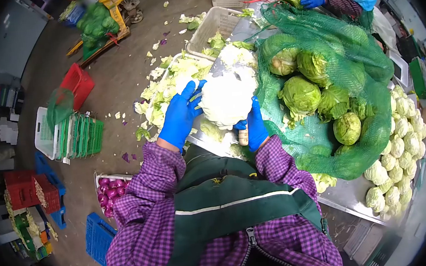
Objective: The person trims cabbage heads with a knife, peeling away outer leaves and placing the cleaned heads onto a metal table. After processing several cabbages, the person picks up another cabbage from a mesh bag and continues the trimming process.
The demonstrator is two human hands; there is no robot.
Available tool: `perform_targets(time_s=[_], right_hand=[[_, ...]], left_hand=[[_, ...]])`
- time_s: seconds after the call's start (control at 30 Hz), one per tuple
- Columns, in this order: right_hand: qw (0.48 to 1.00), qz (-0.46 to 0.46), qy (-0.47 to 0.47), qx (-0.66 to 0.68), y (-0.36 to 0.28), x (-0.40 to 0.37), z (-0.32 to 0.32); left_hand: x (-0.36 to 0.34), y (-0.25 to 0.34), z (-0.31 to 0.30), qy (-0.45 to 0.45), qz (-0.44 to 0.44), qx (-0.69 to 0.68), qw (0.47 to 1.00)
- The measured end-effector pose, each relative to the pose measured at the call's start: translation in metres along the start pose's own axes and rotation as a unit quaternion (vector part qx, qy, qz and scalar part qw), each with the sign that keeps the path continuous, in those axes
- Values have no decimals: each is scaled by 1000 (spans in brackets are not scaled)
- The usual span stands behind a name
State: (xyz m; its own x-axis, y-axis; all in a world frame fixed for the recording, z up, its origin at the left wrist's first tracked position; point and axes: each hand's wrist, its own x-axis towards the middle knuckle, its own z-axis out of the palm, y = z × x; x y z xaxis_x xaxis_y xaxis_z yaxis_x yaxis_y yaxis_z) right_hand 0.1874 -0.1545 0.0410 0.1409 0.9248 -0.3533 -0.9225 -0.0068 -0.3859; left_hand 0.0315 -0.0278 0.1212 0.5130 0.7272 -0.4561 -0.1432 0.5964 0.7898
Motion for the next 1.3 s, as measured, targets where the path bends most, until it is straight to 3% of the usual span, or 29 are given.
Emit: perform_targets(time_s=[0.1, 0.17, 0.23, 0.3, 0.37, 0.4, 0.43, 0.47, 0.5, 0.53, 0.57, 0.63, 0.67, 0.7, 0.77, 0.8, 0.83, 0.9, 0.97, 1.03, 1.07, 1.23, 1.3], right_hand=[[998, 7, -5, 64, 9, 5, -2], [997, -8, -7, 71, 4, 1, 8], [998, -44, -20, 35, -2, -6, 23], [996, -78, -35, -1, -10, -10, 38], [993, 21, -6, 113, -18, -14, 46], [980, 69, -149, 112, -20, -5, 31], [980, 72, -150, 111, -16, 1, 17], [993, 75, -81, 43, -16, -1, 27], [997, 76, -14, -28, -17, -2, 38], [995, 44, -10, -92, -16, -6, 44], [994, 46, -15, -94, -15, -5, 49], [966, 54, 67, -243, -14, -6, 53], [955, 59, 77, -281, -16, -9, 55], [955, 60, 75, -282, -15, -11, 54], [959, 3, -26, -282, -11, -16, 48], [971, -13, -59, -231, -6, -17, 38], [971, -13, -57, -233, -7, -20, 43], [965, -58, -123, -224, -12, -26, 59], [965, -40, -129, -225, -15, -24, 59], [964, -27, -136, -227, -20, -19, 58], [970, -23, -121, -209, -18, -17, 52], [978, -33, -106, -175, -10, -11, 36], [989, -36, -59, -131, -6, -13, 38]], left_hand=[[1, 3, -6, -7, -15, -41, 999], [12, -1, -19, 1, -33, -157, 987], [21, -8, -33, 18, -28, -151, 988], [22, -9, -39, -24, -20, -96, 995], [2, -20, -27, -119, 19, 16, 993], [10, -32, -29, -163, 25, 21, 986], [18, -44, -32, -206, 31, 26, 978], [18, -50, -30, -202, 34, 25, 978], [17, -53, -26, -242, 15, -84, 967], [17, -54, -24, -280, -1, -191, 941], [16, -52, -23, -278, 5, -191, 941], [10, -51, -25, -230, -99, -377, 892], [17, -60, -35, -307, -93, -384, 866], [38, -76, -52, -307, -90, -384, 866], [78, -100, -86, -599, 13, -363, 714], [31, -56, -81, -393, -69, -257, 880], [9, -25, -58, -394, -69, -259, 879], [-15, 9, -28, -264, 59, -54, 961], [-5, 9, -37, -300, 85, -61, 948], [0, 12, -39, -282, 171, 89, 940], [-3, 17, -35, -296, 191, 91, 932], [-18, 29, -23, -283, 206, 158, 923], [-19, 30, -21, -273, 219, 198, 916]])
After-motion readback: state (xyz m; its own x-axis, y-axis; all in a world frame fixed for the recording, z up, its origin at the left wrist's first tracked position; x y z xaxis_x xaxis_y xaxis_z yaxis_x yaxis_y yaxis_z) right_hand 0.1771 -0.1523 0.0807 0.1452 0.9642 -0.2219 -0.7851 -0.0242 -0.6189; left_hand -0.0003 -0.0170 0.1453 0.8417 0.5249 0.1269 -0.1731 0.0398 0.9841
